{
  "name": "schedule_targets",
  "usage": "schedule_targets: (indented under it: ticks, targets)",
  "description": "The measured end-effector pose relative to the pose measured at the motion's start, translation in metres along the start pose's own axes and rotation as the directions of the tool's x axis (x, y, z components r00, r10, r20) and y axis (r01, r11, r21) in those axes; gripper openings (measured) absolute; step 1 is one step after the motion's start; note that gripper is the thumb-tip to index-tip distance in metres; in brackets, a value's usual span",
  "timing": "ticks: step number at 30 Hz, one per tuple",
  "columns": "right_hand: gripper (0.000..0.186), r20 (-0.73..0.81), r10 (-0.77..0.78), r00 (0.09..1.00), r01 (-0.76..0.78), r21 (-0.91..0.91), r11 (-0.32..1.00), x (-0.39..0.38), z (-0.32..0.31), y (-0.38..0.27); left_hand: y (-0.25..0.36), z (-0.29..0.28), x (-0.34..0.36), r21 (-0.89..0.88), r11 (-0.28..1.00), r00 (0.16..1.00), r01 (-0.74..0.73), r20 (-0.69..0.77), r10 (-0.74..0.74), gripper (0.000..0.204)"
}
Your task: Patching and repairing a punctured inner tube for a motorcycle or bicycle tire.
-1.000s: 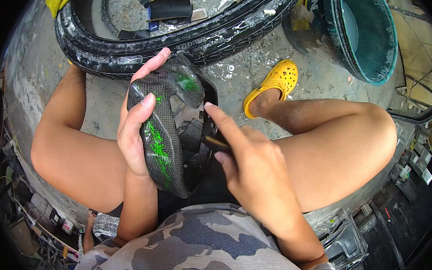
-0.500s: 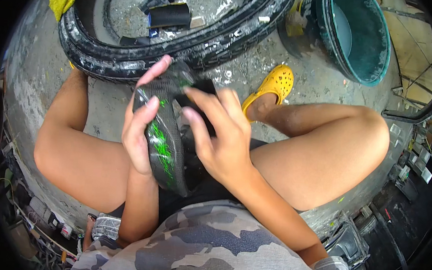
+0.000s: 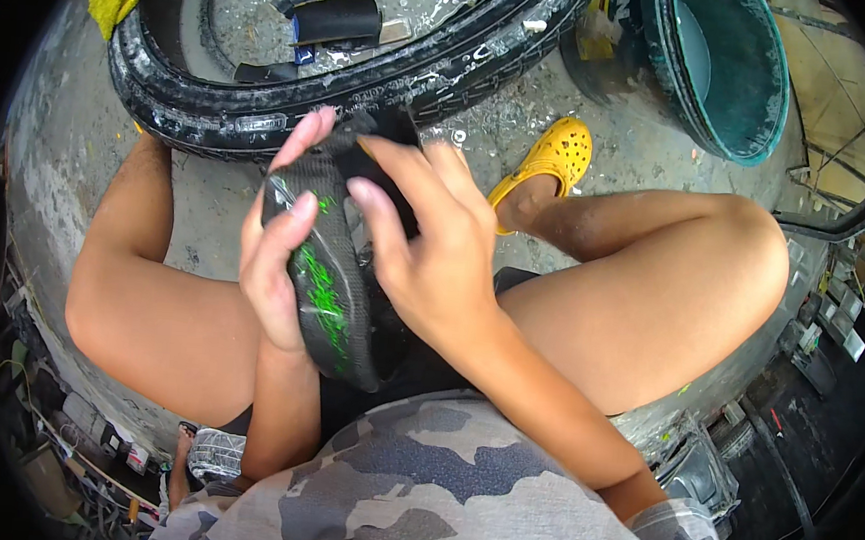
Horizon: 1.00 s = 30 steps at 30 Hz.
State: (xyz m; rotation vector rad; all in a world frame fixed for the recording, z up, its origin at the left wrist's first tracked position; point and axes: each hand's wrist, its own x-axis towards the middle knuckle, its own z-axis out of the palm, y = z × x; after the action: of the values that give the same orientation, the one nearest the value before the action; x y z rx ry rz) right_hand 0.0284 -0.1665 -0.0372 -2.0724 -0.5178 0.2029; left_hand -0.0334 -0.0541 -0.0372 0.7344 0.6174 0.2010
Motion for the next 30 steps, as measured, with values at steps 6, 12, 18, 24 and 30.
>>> schedule_targets:
  ticks: [6,12,18,24,30]
  targets:
    - [0.022,-0.005,0.000,1.000,0.000,-0.018,1.000,-0.002,-0.002,0.005,-0.005,-0.001,0.004,0.050,0.998,0.999,-0.033,0.023,0.032,0.061]
    - [0.026,0.054,0.117,0.992,-0.119,0.034,0.992,-0.031,-0.018,0.009,-0.005,-0.002,0.003,0.127,0.992,0.999,-0.030,0.038,0.025,0.060]
    - [0.023,0.043,0.051,0.998,-0.052,0.029,0.998,-0.003,-0.003,0.005,0.000,0.002,0.000,0.038,0.999,1.000,-0.018,0.001,0.018,0.060]
    - [0.021,0.000,0.017,1.000,-0.017,0.011,1.000,0.014,0.007,0.005,-0.002,0.002,0.002,0.055,0.998,0.999,-0.039,0.011,0.038,0.061]
    - [0.020,0.045,0.190,0.981,-0.191,0.029,0.981,-0.021,-0.015,0.008,-0.003,0.003,0.005,0.148,0.989,0.999,-0.028,0.045,0.022,0.060]
